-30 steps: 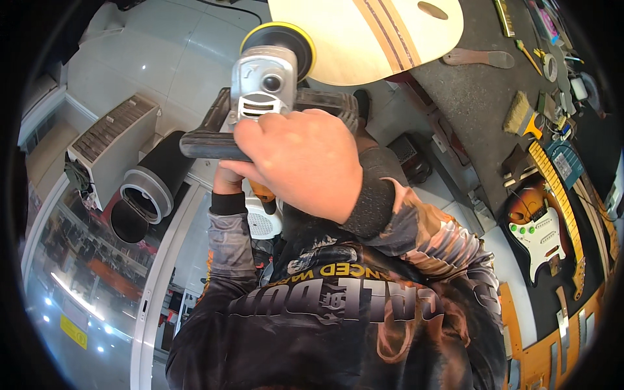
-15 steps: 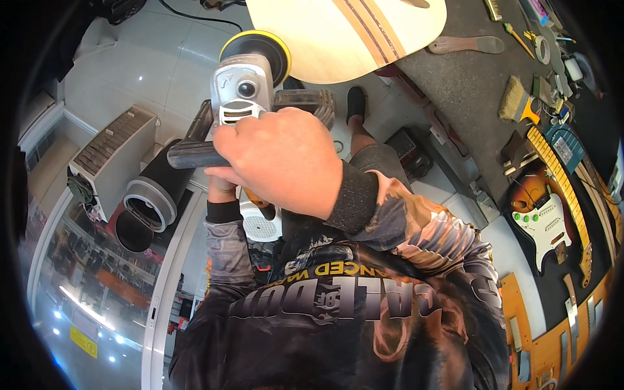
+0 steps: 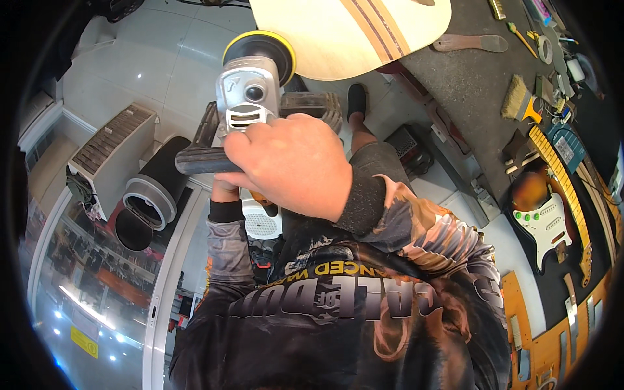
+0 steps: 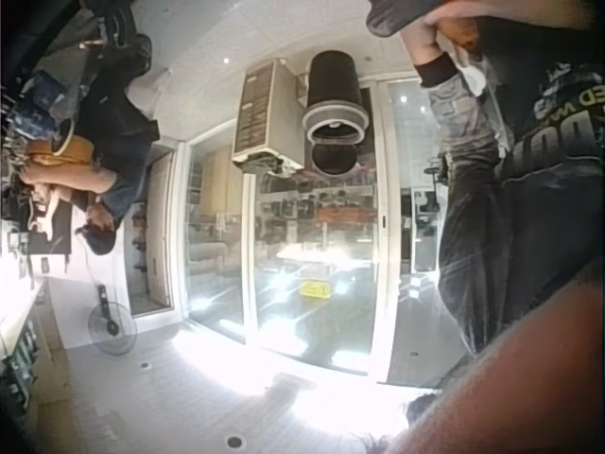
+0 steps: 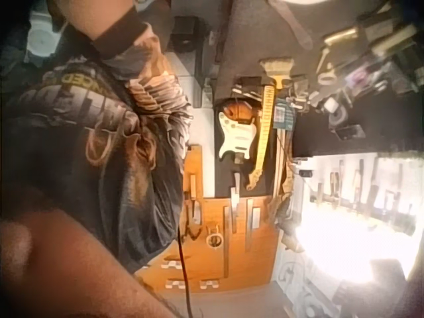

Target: The person uses a power sander on the front of a wooden instrument body, wipes the surface with a yellow cloth, and then picks up the instrument to sand the back and neck.

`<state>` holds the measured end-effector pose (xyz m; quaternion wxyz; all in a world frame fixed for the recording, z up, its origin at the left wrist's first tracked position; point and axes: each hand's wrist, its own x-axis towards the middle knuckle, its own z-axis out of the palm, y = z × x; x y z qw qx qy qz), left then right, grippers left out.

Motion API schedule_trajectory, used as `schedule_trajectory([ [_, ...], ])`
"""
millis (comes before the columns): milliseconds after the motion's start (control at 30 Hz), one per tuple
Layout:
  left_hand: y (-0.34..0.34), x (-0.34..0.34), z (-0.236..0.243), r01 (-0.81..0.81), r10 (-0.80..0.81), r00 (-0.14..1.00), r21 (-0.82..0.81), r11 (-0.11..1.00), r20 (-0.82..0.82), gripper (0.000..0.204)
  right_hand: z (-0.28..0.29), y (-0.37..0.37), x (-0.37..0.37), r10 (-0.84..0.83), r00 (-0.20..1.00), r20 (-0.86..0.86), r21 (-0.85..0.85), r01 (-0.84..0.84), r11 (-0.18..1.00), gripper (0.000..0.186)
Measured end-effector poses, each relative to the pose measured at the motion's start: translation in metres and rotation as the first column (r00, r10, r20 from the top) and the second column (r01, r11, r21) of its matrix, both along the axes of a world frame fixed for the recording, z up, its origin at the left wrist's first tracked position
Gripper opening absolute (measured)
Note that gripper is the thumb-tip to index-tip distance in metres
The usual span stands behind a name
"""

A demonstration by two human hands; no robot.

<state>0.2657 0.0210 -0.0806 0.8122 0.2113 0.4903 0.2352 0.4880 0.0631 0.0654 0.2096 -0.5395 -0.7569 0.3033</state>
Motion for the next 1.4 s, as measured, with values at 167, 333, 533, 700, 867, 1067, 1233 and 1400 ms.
schedule_trajectory([
  [167, -0.013, 0.024, 0.010, 0.064, -0.064, 0.998, 0.013, 0.998, 0.015, 0.057, -0.001, -0.029, 0.029, -0.044, 0.999, -0.022, 0.008, 0.044, 0.999, 0.035],
  [333, -0.030, 0.056, 0.042, 0.194, -0.193, 0.981, 0.071, 0.978, -0.021, 0.058, 0.012, -0.069, 0.073, -0.103, 0.994, -0.045, 0.018, 0.104, 0.994, 0.034],
  [533, -0.101, 0.038, 0.064, 0.071, -0.071, 0.997, -0.041, 0.997, -0.010, 0.052, 0.069, -0.102, 0.088, 0.112, 0.975, -0.191, -0.181, -0.147, 0.972, 0.031],
  [700, -0.132, 0.012, 0.145, -0.073, 0.073, 0.997, -0.012, 0.997, 0.036, 0.069, 0.038, -0.045, 0.147, -0.106, 0.966, -0.237, 0.114, 0.136, 0.984, 0.013],
  [867, -0.183, -0.025, 0.183, -0.206, 0.206, 0.978, 0.009, 0.978, 0.001, 0.080, -0.098, 0.021, 0.194, -0.135, 0.953, 0.271, 0.314, 0.046, 0.948, 0.062],
  [1067, -0.219, -0.043, 0.230, -0.505, 0.504, 0.863, -0.116, 0.855, -0.042, 0.083, -0.127, 0.062, 0.097, -0.182, 0.889, 0.421, 0.329, 0.038, 0.944, 0.074],
  [1233, -0.199, -0.077, 0.235, -0.462, 0.464, 0.886, -0.087, 0.883, 0.004, 0.090, -0.189, 0.017, 0.023, 0.161, 0.687, 0.708, 0.153, -0.372, 0.916, 0.056],
  [1400, -0.188, -0.133, 0.225, -0.438, 0.439, 0.898, -0.034, 0.898, 0.034, 0.096, -0.113, -0.021, 0.020, 0.512, 0.811, 0.282, 0.257, -0.578, 0.775, 0.048],
])
